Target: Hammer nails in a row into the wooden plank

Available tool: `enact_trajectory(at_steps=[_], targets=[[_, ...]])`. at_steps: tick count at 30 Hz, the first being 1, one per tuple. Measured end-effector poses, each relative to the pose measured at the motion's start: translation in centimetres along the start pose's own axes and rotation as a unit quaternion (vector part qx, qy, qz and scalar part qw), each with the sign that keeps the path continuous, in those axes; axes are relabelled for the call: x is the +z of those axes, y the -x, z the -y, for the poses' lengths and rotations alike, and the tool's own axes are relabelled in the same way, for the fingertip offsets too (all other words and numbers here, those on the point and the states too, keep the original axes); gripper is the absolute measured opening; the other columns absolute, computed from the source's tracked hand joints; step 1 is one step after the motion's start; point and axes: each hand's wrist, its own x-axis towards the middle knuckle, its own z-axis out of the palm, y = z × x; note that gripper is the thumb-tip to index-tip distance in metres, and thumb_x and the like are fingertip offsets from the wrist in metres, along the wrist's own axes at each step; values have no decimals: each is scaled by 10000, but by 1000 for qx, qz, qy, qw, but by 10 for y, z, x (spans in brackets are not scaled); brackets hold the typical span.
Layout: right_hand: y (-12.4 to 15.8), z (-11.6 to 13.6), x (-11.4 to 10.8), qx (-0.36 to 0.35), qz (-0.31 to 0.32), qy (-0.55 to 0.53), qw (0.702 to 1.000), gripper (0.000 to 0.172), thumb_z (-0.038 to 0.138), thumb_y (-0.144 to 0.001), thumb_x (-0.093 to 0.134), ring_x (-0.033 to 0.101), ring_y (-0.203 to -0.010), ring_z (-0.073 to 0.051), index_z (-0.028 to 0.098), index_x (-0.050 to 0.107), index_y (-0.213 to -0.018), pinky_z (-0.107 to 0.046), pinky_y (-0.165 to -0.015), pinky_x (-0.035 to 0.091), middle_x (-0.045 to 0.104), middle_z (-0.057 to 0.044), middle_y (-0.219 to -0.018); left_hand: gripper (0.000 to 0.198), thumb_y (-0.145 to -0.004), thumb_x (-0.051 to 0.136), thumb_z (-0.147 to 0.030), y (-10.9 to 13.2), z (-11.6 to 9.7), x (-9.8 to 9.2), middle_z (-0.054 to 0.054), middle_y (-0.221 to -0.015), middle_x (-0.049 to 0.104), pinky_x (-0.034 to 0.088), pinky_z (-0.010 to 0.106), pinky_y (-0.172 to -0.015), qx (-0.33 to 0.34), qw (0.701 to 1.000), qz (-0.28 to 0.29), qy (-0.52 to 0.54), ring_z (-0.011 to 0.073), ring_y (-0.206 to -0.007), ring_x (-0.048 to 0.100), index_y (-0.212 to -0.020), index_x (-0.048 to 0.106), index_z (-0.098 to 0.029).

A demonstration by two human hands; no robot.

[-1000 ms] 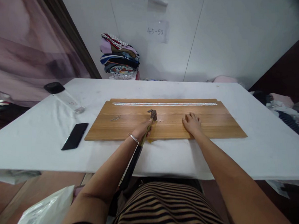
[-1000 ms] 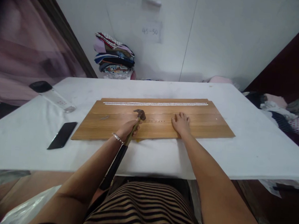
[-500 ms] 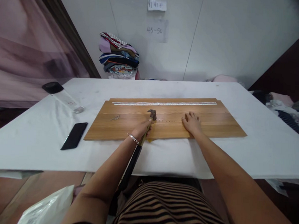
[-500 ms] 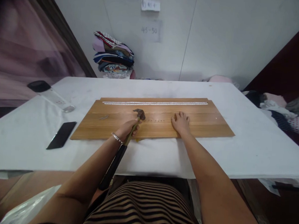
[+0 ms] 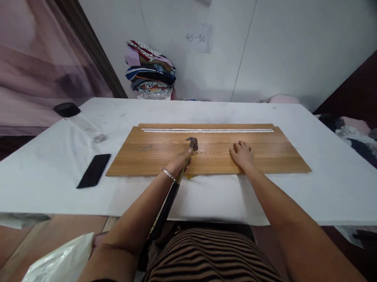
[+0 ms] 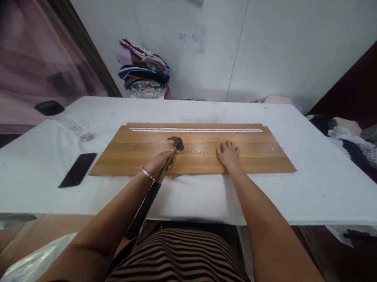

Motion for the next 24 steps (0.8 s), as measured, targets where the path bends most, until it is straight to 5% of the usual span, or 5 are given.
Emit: enact_trajectory(at_steps=[24], targets=[[0, -1, 1, 1, -8, 9, 1000, 449, 429, -1060, 403, 477, -1455, -356, 212, 699, -1317, -588, -1185, 346, 605, -194, -1541, 253, -1085, 517, -350, 6, -5, 4, -51, -603, 522, 280, 211, -399, -6, 1000, -16, -4, 63, -378, 381, -978, 641, -157]])
